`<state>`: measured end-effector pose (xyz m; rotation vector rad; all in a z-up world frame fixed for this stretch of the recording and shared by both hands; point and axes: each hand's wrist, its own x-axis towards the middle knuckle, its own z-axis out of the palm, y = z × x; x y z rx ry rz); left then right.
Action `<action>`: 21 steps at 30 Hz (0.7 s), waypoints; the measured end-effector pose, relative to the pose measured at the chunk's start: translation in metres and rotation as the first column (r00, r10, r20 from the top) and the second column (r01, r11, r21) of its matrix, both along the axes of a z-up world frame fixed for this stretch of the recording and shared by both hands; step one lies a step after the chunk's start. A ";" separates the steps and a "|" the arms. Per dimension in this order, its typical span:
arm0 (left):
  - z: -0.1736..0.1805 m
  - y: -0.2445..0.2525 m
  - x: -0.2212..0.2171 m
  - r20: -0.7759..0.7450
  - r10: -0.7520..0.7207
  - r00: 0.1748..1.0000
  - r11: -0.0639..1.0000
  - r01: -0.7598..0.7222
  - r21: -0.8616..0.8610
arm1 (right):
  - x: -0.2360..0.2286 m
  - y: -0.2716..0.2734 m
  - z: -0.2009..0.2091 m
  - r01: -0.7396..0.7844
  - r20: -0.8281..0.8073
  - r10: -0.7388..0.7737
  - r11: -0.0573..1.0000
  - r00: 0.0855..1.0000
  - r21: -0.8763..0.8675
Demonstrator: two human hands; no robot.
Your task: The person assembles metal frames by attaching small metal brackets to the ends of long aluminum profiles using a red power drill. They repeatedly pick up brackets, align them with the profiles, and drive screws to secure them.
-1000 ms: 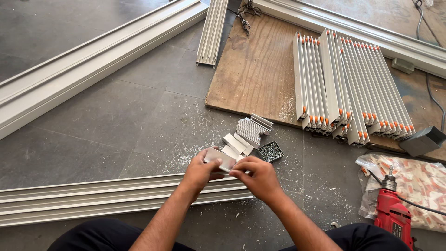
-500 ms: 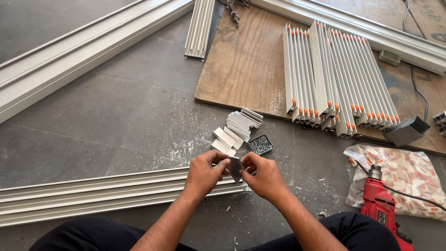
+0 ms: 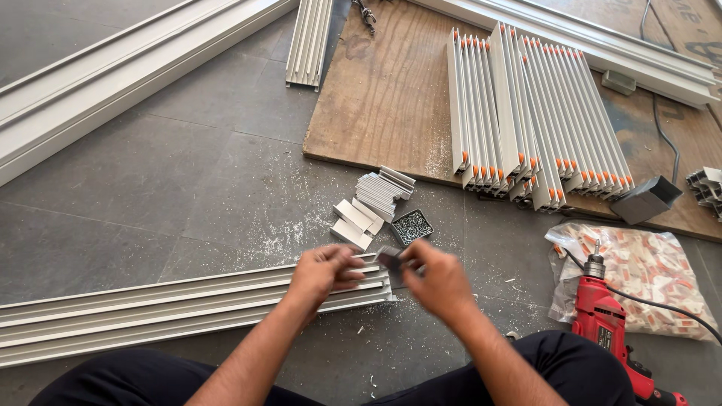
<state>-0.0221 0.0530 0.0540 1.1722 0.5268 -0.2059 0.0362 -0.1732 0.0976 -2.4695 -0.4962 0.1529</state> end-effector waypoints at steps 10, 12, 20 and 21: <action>0.023 -0.010 -0.017 -0.577 -0.404 0.710 -0.302 0.492 0.817 | 0.016 -0.013 -0.055 0.399 -0.145 -0.376 0.898 0.915 0.187; 0.025 -0.008 -0.016 -0.585 -0.408 0.701 -0.278 0.516 0.811 | 0.012 0.000 -0.056 0.342 -0.042 -0.341 0.912 0.939 0.226; 0.041 -0.004 -0.018 -0.517 -0.383 0.766 -0.240 0.458 0.856 | -0.014 0.014 -0.041 0.016 0.211 -0.066 0.973 0.975 0.232; 0.041 -0.003 -0.018 -0.491 -0.378 0.785 -0.230 0.435 0.871 | -0.020 0.007 -0.041 -0.053 0.259 -0.007 0.973 0.966 0.223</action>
